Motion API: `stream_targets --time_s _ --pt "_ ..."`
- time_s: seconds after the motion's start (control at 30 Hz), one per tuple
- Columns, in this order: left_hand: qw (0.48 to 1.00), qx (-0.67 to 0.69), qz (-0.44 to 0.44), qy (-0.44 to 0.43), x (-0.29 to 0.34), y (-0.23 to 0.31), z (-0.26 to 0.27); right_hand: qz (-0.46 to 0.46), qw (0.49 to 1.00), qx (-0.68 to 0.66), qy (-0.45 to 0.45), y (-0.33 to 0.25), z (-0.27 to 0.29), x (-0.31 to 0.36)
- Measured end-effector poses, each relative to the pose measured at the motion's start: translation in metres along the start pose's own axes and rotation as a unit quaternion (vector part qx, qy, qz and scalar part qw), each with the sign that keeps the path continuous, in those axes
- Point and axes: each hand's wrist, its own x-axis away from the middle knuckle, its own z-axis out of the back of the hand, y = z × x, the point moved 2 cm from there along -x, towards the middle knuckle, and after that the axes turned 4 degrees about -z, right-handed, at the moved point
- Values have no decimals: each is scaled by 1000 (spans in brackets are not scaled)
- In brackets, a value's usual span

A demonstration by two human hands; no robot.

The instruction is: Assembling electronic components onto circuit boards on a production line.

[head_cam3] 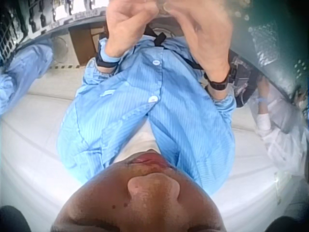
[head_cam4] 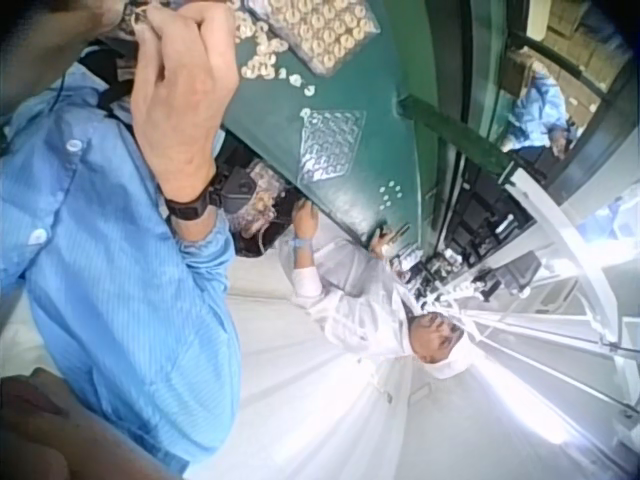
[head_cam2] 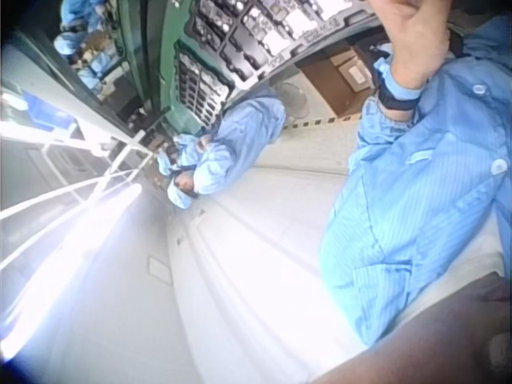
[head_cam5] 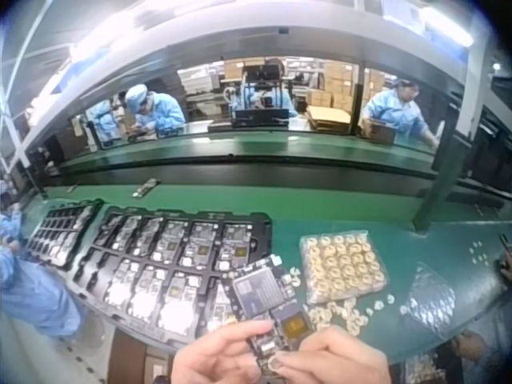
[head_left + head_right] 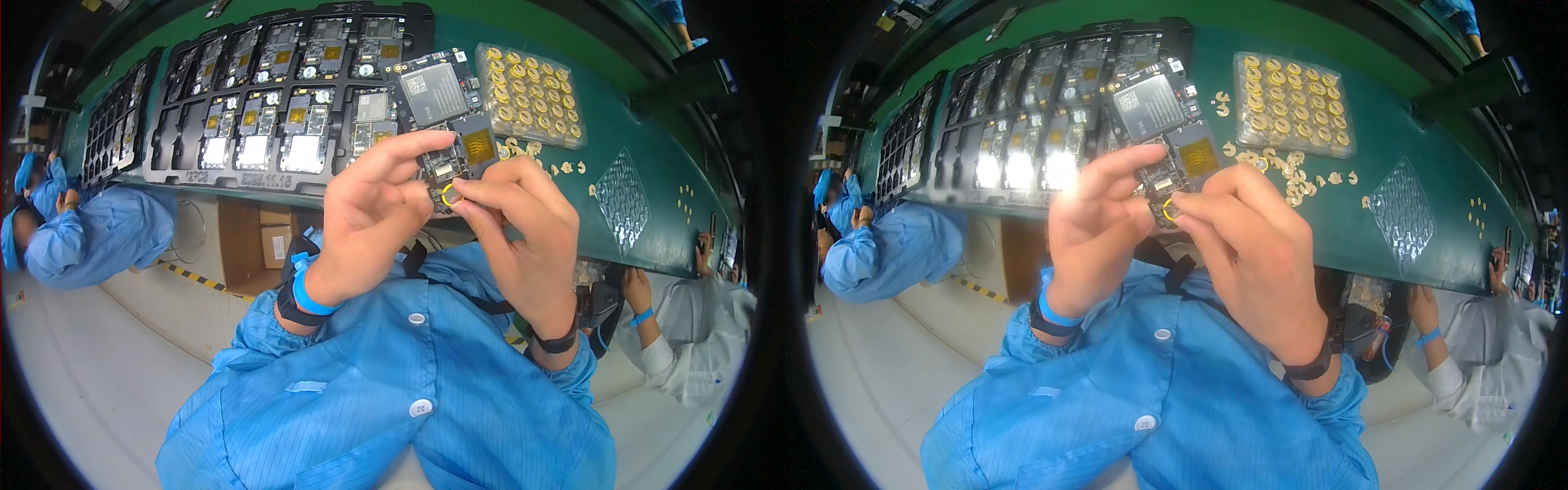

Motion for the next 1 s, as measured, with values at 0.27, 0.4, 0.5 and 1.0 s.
stream_targets --time_s 0.27,0.4,0.5,1.0 --pt "1000 -10 -11 -6 2 -3 -6 -14 1000 -15 19 2 -2 4" --pt "1000 3 -30 1 3 -1 -10 -9 999 -22 27 1 -2 3" --pt "999 -17 -42 13 3 -2 -13 -24 999 -28 28 1 -3 5" --pt "996 -53 -23 65 4 -6 -8 -47 981 -152 110 10 -17 17"
